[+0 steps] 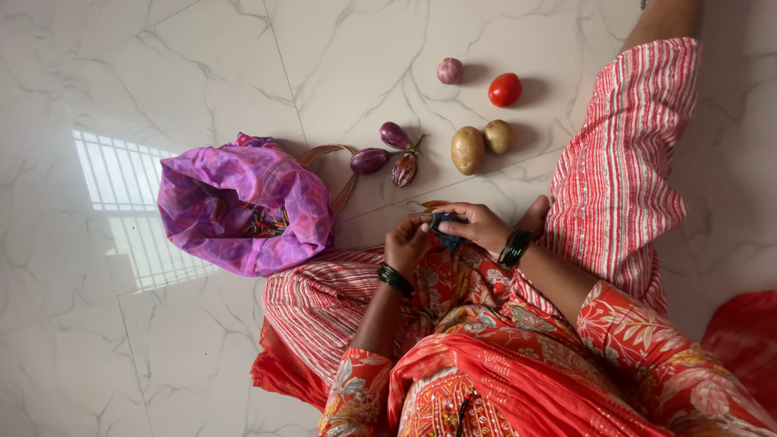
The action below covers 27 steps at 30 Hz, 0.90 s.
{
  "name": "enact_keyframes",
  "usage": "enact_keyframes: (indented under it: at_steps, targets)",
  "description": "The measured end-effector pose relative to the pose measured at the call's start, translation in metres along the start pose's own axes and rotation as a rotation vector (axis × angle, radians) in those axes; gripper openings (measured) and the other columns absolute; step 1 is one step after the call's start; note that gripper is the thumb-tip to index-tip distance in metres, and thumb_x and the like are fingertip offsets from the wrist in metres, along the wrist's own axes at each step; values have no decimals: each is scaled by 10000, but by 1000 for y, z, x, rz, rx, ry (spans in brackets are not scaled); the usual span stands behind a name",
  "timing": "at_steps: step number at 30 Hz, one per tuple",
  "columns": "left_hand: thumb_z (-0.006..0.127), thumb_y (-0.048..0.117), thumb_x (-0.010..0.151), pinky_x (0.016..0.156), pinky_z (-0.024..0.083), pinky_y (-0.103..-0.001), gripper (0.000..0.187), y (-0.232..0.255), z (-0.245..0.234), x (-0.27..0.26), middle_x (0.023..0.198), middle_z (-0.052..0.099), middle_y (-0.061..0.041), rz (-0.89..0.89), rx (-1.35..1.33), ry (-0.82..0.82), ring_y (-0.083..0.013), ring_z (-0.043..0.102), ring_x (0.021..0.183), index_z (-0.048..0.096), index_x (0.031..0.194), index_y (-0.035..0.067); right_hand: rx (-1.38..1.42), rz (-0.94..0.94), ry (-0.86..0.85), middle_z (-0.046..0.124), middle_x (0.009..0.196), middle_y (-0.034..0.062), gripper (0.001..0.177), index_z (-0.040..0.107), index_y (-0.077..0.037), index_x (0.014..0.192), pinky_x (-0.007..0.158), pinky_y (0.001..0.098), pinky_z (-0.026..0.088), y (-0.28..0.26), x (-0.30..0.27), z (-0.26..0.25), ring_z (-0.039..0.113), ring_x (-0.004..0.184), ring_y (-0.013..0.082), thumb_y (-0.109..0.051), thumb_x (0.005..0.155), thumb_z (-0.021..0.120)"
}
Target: The person sits on the floor and uses a small knife to trim the stems off green chilies taken from a purple bag. They place the trimmed chilies on the floor next to other vegetables including eggplants, potatoes, a tomato, and an onion.
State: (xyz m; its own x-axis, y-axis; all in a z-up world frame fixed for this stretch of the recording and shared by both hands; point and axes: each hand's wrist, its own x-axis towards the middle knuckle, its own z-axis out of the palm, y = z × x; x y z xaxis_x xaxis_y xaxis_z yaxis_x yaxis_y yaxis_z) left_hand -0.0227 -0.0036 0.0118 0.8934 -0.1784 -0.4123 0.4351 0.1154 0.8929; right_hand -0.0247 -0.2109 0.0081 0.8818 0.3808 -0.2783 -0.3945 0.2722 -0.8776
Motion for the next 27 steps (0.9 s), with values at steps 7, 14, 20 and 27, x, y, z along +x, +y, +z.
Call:
enact_keyframes:
  at_steps: [7, 14, 20, 27]
  targets:
    - [689, 89, 959, 624, 552, -246, 133, 22, 8, -4, 934, 737, -9, 63, 219, 40, -59, 675, 787, 706, 1081, 40, -170, -25, 79, 741, 1102, 62, 377, 688, 2, 1264, 885, 281, 548, 5, 2, -4, 664, 991, 106, -131, 917, 750]
    - [744, 123, 932, 596, 533, -252, 129, 32, 14, -9, 842, 729, -11, 144, 460, 101, -73, 645, 722, 725, 1021, 32, -107, -39, 42, 757, 1095, 54, 341, 694, 10, 1248, 888, 258, 544, 20, 7, -5, 667, 981, 86, -143, 945, 720]
    - [798, 194, 896, 524, 481, -250, 201, 26, 9, -3, 754, 698, -16, 95, 401, 159, -75, 604, 630, 724, 952, 16, -195, -61, 111, 748, 1043, 31, 334, 701, 4, 1219, 836, 255, 549, 20, 8, -4, 657, 926, 70, -166, 933, 738]
    - [794, 224, 957, 551, 453, -221, 238, 14, -3, 2, 743, 669, -22, 243, 433, 193, -66, 562, 638, 729, 929, -3, -216, -66, 143, 746, 1004, 23, 336, 706, -7, 1209, 813, 263, 567, 11, 6, -1, 671, 897, 72, -177, 922, 747]
